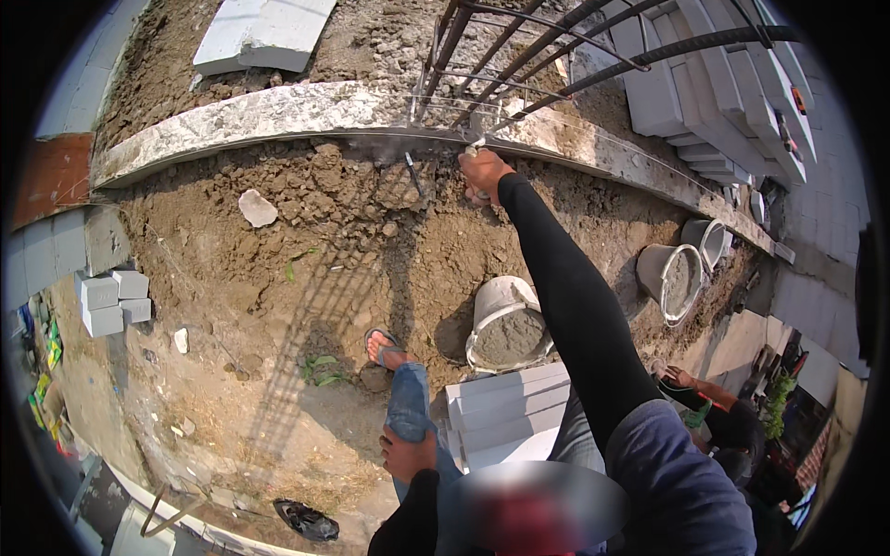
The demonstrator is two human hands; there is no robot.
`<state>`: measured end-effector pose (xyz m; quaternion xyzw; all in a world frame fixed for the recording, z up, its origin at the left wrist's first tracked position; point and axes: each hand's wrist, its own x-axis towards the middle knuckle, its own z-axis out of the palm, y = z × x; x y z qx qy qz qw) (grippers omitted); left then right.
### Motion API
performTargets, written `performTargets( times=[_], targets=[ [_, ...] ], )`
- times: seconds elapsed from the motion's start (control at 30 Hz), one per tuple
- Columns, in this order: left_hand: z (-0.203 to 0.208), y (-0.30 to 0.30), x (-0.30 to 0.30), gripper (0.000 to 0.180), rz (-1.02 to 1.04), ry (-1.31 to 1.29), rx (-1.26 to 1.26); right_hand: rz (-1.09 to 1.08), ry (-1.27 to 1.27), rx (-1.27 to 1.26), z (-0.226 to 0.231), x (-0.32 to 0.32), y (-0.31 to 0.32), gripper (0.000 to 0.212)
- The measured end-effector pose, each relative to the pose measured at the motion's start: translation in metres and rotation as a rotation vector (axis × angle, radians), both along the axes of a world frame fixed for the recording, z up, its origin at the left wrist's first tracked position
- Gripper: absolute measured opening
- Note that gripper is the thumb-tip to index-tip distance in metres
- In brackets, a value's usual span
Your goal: The person uses a trowel to apply mortar onto a horizontal concrete beam, scooping the material from a bucket and spreading it evenly along the surface.
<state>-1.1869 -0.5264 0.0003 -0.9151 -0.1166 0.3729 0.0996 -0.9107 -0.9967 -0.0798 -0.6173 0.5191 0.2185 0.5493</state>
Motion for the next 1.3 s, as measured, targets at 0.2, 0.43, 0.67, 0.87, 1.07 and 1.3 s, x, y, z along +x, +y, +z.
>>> performTargets(
  times=[0.2, 0.43, 0.67, 0.87, 1.07, 1.3],
  targets=[
    [0.004, -0.011, 0.011, 0.094, -0.002, 0.038, 0.069, 0.039, -0.136, 0.065, 0.068, -0.166, 0.002, 0.050],
    [-0.001, -0.020, 0.001, 0.094, -0.092, 0.010, 0.105, -0.206, -0.166, -0.025, -0.001, -0.203, 0.026, 0.046],
    [-0.003, -0.037, -0.011, 0.094, -0.141, 0.028, 0.115, -0.123, -0.382, -0.143, -0.053, -0.129, -0.059, 0.047],
    [-0.002, -0.031, -0.012, 0.093, -0.161, 0.010, 0.131, 0.412, -0.149, 0.032, -0.017, -0.131, -0.129, 0.063],
    [-0.003, -0.035, -0.011, 0.093, -0.153, 0.006, 0.135, 0.531, -0.198, -0.384, -0.028, -0.217, -0.097, 0.060],
    [0.001, -0.031, -0.004, 0.095, -0.097, -0.001, 0.134, 0.270, -0.466, -0.598, -0.021, -0.127, 0.086, 0.042]
  ],
)
